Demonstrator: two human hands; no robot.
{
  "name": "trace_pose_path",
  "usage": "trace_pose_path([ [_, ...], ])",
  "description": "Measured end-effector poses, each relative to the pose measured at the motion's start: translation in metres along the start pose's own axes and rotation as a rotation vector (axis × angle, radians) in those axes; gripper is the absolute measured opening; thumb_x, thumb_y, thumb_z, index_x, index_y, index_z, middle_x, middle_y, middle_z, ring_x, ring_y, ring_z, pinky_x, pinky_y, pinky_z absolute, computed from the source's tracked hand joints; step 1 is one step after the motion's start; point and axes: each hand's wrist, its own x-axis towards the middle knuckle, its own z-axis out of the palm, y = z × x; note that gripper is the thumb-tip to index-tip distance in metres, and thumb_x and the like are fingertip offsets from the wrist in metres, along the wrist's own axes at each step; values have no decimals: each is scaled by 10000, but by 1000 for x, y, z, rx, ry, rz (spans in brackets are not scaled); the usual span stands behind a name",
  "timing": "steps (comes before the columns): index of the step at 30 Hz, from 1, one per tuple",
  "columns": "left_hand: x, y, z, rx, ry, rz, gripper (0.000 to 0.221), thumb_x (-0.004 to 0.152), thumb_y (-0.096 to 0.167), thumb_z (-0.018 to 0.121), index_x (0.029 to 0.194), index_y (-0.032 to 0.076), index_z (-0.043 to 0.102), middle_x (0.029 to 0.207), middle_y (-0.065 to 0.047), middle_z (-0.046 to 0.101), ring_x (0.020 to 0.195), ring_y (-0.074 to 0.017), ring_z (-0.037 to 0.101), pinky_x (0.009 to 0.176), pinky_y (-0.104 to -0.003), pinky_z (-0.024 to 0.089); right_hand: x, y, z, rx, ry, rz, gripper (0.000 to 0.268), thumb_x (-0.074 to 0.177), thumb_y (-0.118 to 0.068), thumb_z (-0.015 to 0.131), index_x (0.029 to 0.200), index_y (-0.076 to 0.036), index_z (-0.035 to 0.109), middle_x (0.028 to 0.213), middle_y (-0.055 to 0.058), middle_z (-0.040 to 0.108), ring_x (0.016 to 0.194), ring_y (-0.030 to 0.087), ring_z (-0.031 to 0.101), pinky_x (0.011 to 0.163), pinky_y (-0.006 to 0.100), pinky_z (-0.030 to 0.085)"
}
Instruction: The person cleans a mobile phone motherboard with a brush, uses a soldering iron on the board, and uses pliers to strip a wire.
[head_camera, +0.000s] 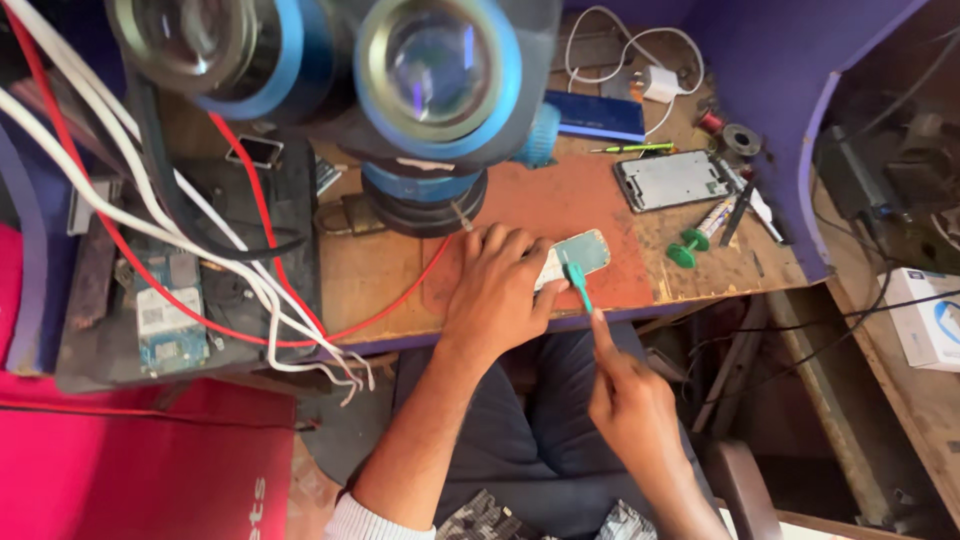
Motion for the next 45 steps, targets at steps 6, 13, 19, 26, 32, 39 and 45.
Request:
trace_pose_path([
  [6, 0, -3, 1, -5, -15, -12, 388, 821, 252, 762, 1122, 16, 696, 1067, -131, 650, 1120, -345, 547, 1032, -525, 355, 2, -1, -2, 23, -16, 122, 606, 872, 26, 620, 1451, -145, 566, 712, 202, 624, 627, 383, 635, 594, 472, 504],
  [13, 3, 1, -5, 3, 1, 13, 418, 824, 261, 765, 1136, -9, 695, 1065, -143, 644, 1115, -349, 536, 1009, -516, 364, 51, -17, 1, 78, 38, -6, 649, 841, 38, 592, 1472, -104, 550, 836, 204, 690, 759, 407, 669, 658, 500, 509],
  [19, 0, 0, -1, 0, -6, -5, 415, 817, 253, 764, 1131, -9, 698, 1060, -149, 641, 1115, -355, 538, 1017, -528, 367, -1, 0, -1, 88, 59, 6, 630, 843, 36, 594, 1453, -116, 571, 800, 204, 670, 714, 394, 664, 641, 462, 523],
  [26, -1, -3, 2, -5, -6, 9, 392, 828, 258, 759, 1119, 3, 691, 1085, -149, 647, 1119, -363, 542, 1016, -530, 364, 12, 0, -1, 7, -4, 11, 625, 837, 39, 606, 1449, -86, 571, 715, 207, 632, 612, 385, 633, 594, 478, 490],
  [32, 2, 0, -1, 6, 13, 29, 425, 824, 268, 758, 1142, -7, 692, 1089, -141, 648, 1122, -353, 540, 1020, -518, 365, 50, -14, 0, 53, 51, -20, 656, 818, 33, 607, 1457, -111, 560, 828, 202, 687, 729, 417, 658, 635, 506, 497],
  [39, -1, -2, 2, -2, 45, 33, 402, 810, 270, 763, 1109, 9, 697, 1101, -142, 651, 1121, -349, 544, 1014, -530, 360, -4, 5, 0, 49, 19, -27, 675, 831, 39, 590, 1489, -94, 517, 822, 192, 678, 678, 392, 645, 631, 492, 500],
  [45, -2, -2, 3, 0, 20, 2, 392, 809, 254, 768, 1110, 13, 703, 1063, -133, 652, 1107, -343, 548, 1036, -528, 364, 4, 1, -3, -34, -32, 122, 566, 890, -8, 636, 1441, -132, 592, 688, 209, 629, 649, 396, 632, 631, 483, 502],
])
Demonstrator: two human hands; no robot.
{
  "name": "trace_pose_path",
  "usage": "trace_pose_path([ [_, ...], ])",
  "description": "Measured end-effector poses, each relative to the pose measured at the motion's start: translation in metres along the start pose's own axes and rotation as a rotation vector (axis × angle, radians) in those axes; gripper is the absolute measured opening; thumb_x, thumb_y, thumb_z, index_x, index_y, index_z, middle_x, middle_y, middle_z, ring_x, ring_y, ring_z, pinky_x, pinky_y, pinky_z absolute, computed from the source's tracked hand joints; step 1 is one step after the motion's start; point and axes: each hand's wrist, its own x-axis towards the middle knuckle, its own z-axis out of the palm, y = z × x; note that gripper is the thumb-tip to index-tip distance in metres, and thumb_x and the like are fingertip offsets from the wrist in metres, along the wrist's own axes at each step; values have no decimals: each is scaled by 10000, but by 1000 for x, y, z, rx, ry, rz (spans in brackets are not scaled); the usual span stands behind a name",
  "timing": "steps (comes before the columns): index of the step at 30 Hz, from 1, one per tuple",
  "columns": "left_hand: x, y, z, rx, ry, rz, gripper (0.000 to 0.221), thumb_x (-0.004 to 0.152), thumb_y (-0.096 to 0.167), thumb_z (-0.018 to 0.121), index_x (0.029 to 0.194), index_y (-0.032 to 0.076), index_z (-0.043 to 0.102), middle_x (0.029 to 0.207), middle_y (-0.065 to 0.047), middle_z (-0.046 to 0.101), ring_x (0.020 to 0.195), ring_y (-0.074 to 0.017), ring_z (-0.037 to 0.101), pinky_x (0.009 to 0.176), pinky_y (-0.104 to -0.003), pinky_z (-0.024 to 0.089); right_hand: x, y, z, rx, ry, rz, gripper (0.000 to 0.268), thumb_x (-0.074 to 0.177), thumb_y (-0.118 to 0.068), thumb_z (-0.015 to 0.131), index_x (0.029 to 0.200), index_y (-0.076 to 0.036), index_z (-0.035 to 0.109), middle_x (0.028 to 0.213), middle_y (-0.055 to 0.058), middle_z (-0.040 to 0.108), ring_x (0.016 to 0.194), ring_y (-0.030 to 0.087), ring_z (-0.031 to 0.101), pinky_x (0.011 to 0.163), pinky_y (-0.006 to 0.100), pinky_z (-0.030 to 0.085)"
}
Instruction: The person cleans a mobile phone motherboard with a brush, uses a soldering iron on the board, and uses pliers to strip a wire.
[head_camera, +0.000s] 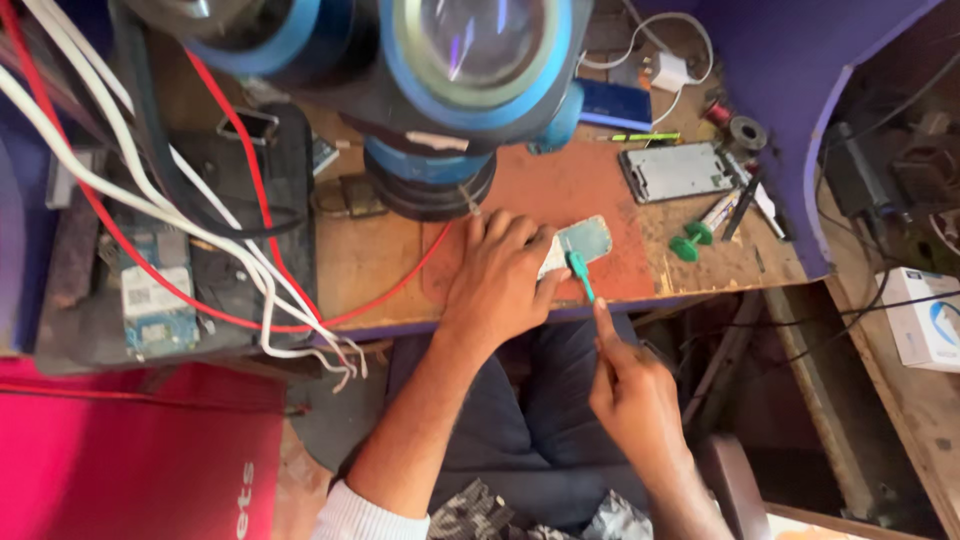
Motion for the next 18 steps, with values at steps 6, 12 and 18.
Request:
trace_pose_path([
  [6, 3, 4, -6, -9, -13, 0, 426, 833, 258, 763, 1160, -8, 697, 1061, -140, 646, 1102, -345, 542, 1004, -501, 370, 46, -21, 0, 146, 83, -93, 607, 856, 47, 596, 1447, -91, 578, 853, 210, 691, 758, 402, 680, 643, 486, 516],
  [12, 2, 2, -3, -5, 0, 15, 384, 818, 251, 757, 1104, 2, 697, 1086, -135, 653, 1125, -343, 545, 1010, -507, 370, 3, -2, -1, 140, 52, -129, 632, 839, 53, 599, 1456, -76, 556, 793, 209, 657, 716, 397, 662, 621, 476, 498],
  [18, 0, 0, -1, -20, -16, 4, 388, 849, 251, 752, 1132, -8, 693, 1067, -134, 645, 1135, -344, 542, 1024, -506, 374, -7, 0, -3, 56, 11, -42, 626, 838, 50, 611, 1447, -94, 576, 727, 220, 626, 648, 391, 640, 596, 472, 491],
])
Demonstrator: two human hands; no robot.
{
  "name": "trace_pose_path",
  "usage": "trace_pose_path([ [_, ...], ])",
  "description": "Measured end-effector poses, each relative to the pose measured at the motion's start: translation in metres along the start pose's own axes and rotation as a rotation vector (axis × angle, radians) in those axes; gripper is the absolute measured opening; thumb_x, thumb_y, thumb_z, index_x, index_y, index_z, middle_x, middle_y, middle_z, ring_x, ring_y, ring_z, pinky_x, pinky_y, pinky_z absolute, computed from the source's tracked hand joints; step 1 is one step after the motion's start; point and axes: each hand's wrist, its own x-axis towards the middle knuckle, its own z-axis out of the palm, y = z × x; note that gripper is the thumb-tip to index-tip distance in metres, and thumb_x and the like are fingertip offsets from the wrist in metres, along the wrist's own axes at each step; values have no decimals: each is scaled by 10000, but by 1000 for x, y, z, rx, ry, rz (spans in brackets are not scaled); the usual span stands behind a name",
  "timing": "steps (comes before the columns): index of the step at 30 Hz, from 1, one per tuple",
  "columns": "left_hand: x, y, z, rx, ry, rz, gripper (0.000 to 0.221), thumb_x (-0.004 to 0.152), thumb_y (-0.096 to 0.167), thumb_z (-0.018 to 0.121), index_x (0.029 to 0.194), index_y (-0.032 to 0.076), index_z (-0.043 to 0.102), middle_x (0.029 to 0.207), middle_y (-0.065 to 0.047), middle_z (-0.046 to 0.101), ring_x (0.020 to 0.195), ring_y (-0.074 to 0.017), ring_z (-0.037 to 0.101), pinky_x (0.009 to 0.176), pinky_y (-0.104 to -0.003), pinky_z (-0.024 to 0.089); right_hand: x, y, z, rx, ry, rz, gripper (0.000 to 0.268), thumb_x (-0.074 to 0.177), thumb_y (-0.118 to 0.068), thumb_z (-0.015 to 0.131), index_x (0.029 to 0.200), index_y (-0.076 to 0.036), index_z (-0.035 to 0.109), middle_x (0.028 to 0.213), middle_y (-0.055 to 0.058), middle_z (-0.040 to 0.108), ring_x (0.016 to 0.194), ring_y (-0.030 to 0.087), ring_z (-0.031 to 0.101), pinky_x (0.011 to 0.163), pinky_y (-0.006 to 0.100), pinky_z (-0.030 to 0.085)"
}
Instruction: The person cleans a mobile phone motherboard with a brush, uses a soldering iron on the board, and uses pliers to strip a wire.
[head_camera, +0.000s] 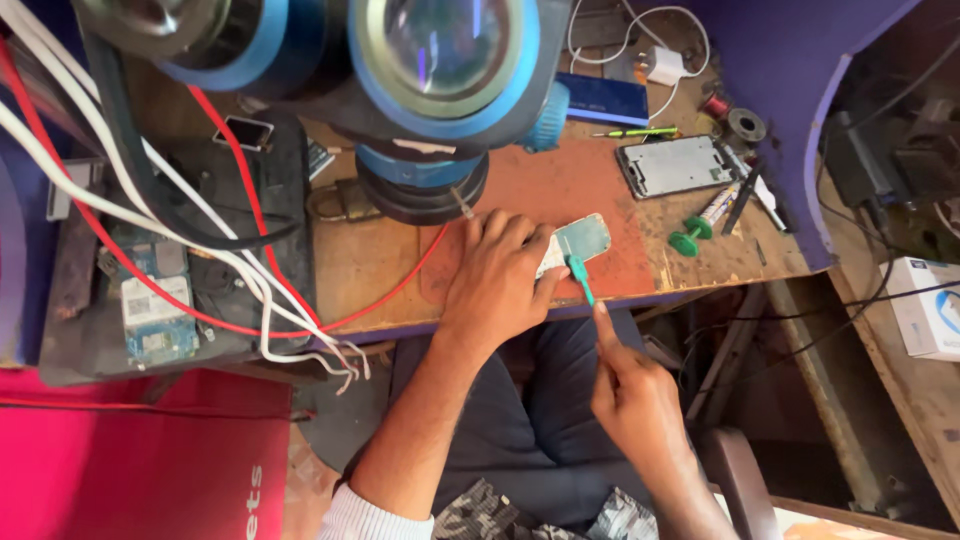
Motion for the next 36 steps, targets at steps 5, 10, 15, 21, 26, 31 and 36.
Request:
trace_pose_path([
  [5, 2, 4, -5, 17, 4, 18, 389, 842, 261, 753, 1121, -5, 695, 1067, -141, 645, 1114, -349, 539, 1007, -502, 376, 48, -18, 9, 49, 72, -81, 641, 840, 42, 607, 1461, -113, 564, 792, 211, 666, 723, 408, 657, 635, 493, 499],
  [10, 3, 3, -4, -2, -3, 1, 414, 850, 267, 754, 1149, -12, 690, 1069, -141, 646, 1118, -344, 540, 996, -495, 379, 39, -12, 6, 80, 68, -90, 653, 832, 34, 604, 1465, -115, 556, 796, 197, 676, 726, 406, 660, 637, 493, 503],
  [15, 2, 0, 0, 15, 17, 17, 412, 827, 276, 763, 1119, -8, 701, 1099, -156, 644, 1123, -351, 536, 1011, -530, 357, -6, 1, -2, 38, 26, -53, 645, 835, 24, 602, 1461, -122, 554, 765, 197, 653, 682, 398, 652, 624, 473, 515],
  [21, 3, 1, -2, 27, -7, 12, 435, 822, 282, 764, 1125, -23, 696, 1084, -144, 648, 1120, -346, 541, 998, -503, 374, 21, -8, -1, -8, -50, 31, 619, 850, -4, 624, 1453, -128, 558, 714, 199, 653, 635, 400, 648, 594, 497, 489],
  [26, 5, 3, -5, 20, 7, 34, 412, 838, 264, 755, 1138, -14, 701, 1084, -139, 652, 1112, -342, 542, 989, -497, 377, 54, -21, 4, 97, 71, -99, 647, 814, 41, 593, 1445, -102, 568, 875, 211, 706, 783, 423, 676, 672, 500, 520],
  [31, 2, 2, -1, 9, -13, -7, 427, 837, 258, 757, 1160, -15, 701, 1069, -147, 647, 1101, -348, 543, 972, -505, 378, 21, -1, -1, 54, 29, -80, 642, 825, 40, 593, 1451, -101, 563, 837, 211, 690, 761, 405, 673, 681, 486, 519],
  [36, 1, -2, 0, 2, -13, 10, 382, 842, 268, 760, 1105, -1, 698, 1081, -153, 646, 1111, -360, 541, 1004, -525, 371, -8, 1, -3, 38, 80, -97, 626, 836, 25, 602, 1444, -119, 562, 803, 198, 666, 705, 385, 664, 637, 460, 525],
])
